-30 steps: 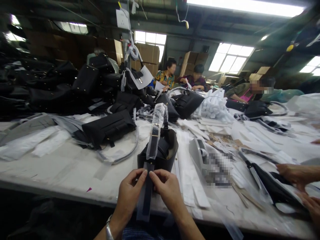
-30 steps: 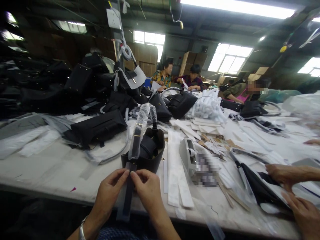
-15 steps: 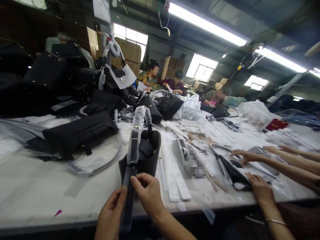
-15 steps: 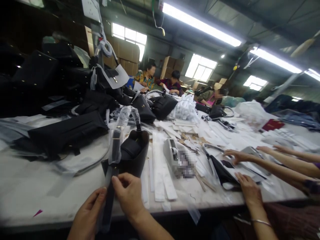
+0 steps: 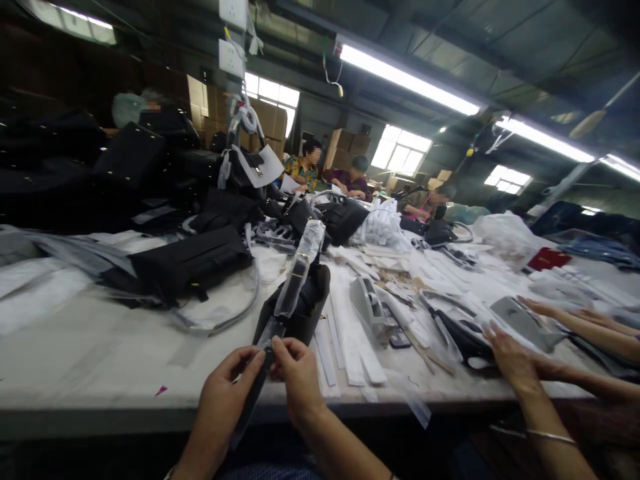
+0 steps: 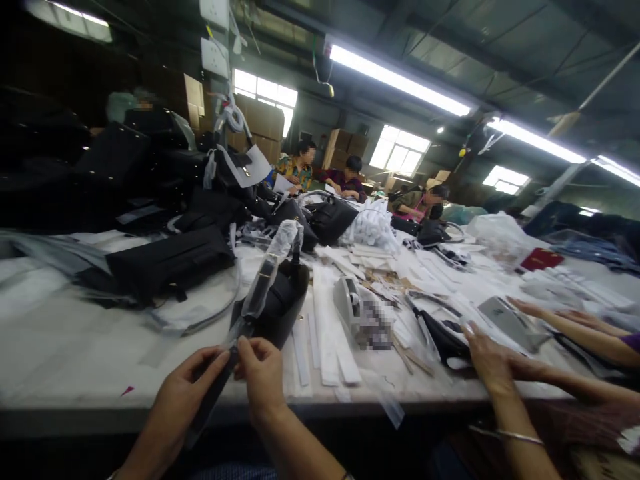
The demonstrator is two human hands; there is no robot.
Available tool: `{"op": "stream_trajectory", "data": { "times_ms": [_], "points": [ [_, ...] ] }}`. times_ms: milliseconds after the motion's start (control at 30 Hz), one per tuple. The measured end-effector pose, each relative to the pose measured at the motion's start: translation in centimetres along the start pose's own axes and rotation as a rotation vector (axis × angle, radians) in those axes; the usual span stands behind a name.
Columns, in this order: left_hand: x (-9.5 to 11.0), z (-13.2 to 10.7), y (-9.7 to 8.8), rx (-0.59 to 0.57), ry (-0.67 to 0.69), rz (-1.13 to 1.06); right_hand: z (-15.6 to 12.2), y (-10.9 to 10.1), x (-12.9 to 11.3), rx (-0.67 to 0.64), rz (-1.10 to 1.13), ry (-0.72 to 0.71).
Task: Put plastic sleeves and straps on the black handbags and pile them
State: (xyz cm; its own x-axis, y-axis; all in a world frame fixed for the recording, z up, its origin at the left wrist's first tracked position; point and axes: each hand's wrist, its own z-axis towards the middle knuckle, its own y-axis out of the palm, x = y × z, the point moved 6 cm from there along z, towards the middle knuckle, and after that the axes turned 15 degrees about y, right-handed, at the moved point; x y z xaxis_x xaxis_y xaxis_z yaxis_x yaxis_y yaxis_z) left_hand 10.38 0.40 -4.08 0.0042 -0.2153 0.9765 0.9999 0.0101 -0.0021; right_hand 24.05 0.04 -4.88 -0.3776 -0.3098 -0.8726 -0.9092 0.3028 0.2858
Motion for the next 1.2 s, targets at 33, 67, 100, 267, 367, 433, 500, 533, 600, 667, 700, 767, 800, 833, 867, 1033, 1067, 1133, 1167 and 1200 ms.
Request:
{"op": "stream_trajectory", "data": {
  "times_ms": [33,67,100,267,367,433,500,533,600,667,700,767,800,833,867,1033,1067,1133,1167,1200],
  "points": [
    [-0.2,-0.1,0.2,0.007,-0.002,-0.003,0.1,-0.1,-0.2,-0.012,-0.031,-0.001],
    [-0.4,-0.2,0.4,0.024,-0.001,-0.004,0.2,-0.2,-0.5,-0.030,-0.064,-0.008],
    [-0.6,-0.3,0.5,0.049,0.002,-0.001,0.4,-0.3,-0.8,-0.048,-0.096,-0.014],
    [-0.5,-0.8,1.3,0.148,0.122,0.118,1.4,-1.1,-1.7,-0.069,-0.187,-0.003],
    [1.2,-1.5,1.6,0.154,0.373,0.256,1.8,-1.4,-1.6,-0.075,-0.176,0.017],
    [2.1,-2.1,1.8,0.129,0.541,0.342,2.0,-1.5,-1.4,-0.080,-0.141,0.039],
    [2.5,-2.3,1.9,0.061,0.663,0.438,2.0,-1.5,-1.2,-0.097,-0.113,0.078],
    [2.6,-2.4,1.9,0.017,0.717,0.492,1.9,-1.4,-1.2,-0.111,-0.106,0.101],
    [2.9,-2.3,2.0,-0.091,0.839,0.605,1.8,-1.4,-1.2,-0.143,-0.095,0.142],
    [3.6,-2.3,2.1,-0.189,0.989,0.723,1.5,-1.3,-1.5,-0.164,-0.088,0.167],
    [3.9,-2.3,2.1,-0.227,1.063,0.780,1.4,-1.3,-1.7,-0.170,-0.086,0.174],
    [4.5,-2.3,2.1,-0.267,1.186,0.885,1.1,-1.2,-2.0,-0.187,-0.095,0.166],
    [4.8,-2.3,2.0,-0.274,1.231,0.928,0.9,-1.1,-2.2,-0.199,-0.115,0.148],
    [4.9,-2.3,1.9,-0.279,1.265,0.962,0.8,-0.9,-2.3,-0.206,-0.148,0.120],
    [4.9,-2.3,1.8,-0.279,1.299,0.981,0.8,-0.8,-2.3,-0.208,-0.192,0.085],
    [4.4,-2.6,1.2,-0.296,1.356,0.967,1.2,-0.2,-1.8,-0.226,-0.322,0.028],
    [4.2,-2.8,1.1,-0.311,1.342,0.951,1.3,-0.2,-1.6,-0.242,-0.318,0.043],
    [3.8,-3.6,0.9,-0.352,1.292,0.909,1.3,-0.4,-1.5,-0.263,-0.312,0.067],
    [3.6,-4.2,0.8,-0.384,1.261,0.877,1.3,-0.6,-1.5,-0.271,-0.308,0.074],
    [3.5,-4.8,0.7,-0.416,1.223,0.838,1.3,-0.8,-1.6,-0.277,-0.299,0.081]
  ]
}}
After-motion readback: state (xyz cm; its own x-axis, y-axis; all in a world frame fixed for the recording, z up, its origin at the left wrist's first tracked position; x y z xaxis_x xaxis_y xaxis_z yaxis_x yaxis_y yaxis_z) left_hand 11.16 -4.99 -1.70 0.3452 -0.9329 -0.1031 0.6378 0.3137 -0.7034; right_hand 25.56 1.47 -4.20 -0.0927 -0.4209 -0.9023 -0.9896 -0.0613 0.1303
